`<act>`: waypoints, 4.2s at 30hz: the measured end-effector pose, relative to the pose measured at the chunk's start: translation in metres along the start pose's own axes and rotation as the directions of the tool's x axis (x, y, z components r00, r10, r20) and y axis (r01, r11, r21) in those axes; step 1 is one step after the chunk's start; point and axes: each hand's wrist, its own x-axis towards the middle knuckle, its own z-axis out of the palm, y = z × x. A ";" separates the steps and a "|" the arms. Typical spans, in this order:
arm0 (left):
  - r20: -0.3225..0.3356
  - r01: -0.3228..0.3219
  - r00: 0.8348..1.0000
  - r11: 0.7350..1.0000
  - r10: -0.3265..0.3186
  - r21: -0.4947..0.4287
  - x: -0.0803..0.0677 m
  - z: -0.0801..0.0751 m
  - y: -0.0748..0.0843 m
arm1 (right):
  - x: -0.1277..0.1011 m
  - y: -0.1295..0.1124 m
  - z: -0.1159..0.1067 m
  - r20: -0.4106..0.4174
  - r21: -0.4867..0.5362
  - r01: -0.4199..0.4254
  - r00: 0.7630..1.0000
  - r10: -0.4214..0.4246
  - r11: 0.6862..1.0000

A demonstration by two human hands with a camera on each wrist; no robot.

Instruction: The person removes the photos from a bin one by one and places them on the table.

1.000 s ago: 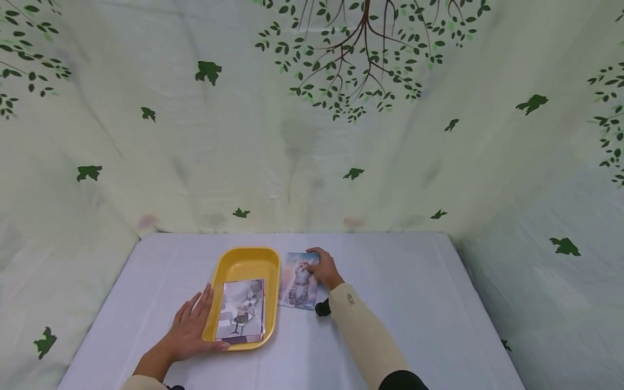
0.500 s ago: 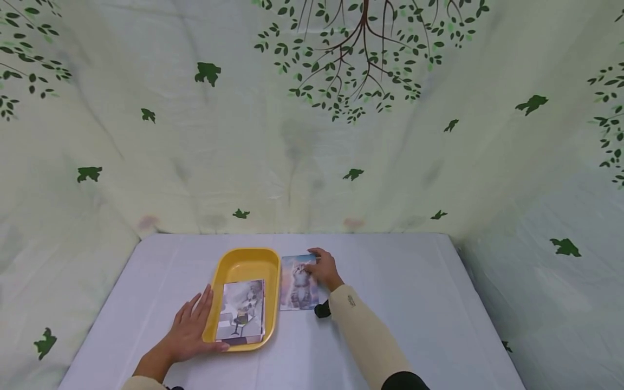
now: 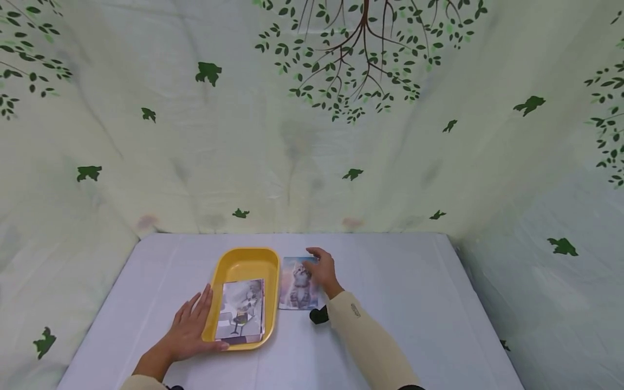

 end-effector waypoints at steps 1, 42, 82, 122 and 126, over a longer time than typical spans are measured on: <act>-0.006 -0.006 1.000 1.000 0.006 0.004 0.001 0.000 0.000 | -0.001 -0.004 0.002 0.012 0.032 0.020 1.000 -0.020 0.999; -0.010 -0.004 1.000 1.000 0.004 0.002 -0.002 -0.001 0.002 | -0.049 -0.065 0.132 0.190 -0.063 -0.100 0.976 0.110 0.993; -0.006 -0.024 1.000 1.000 0.024 0.004 -0.003 -0.003 0.003 | -0.051 -0.067 0.143 0.172 -0.381 -0.004 0.982 0.075 0.924; -0.040 -0.063 0.997 0.998 0.062 -0.001 -0.002 0.000 0.002 | -0.053 -0.072 0.114 0.327 -0.030 -0.037 0.944 0.045 0.999; -0.042 -0.059 0.997 0.998 0.059 -0.005 -0.002 0.000 0.001 | -0.055 -0.073 0.110 0.345 -0.083 -0.045 0.936 0.071 0.996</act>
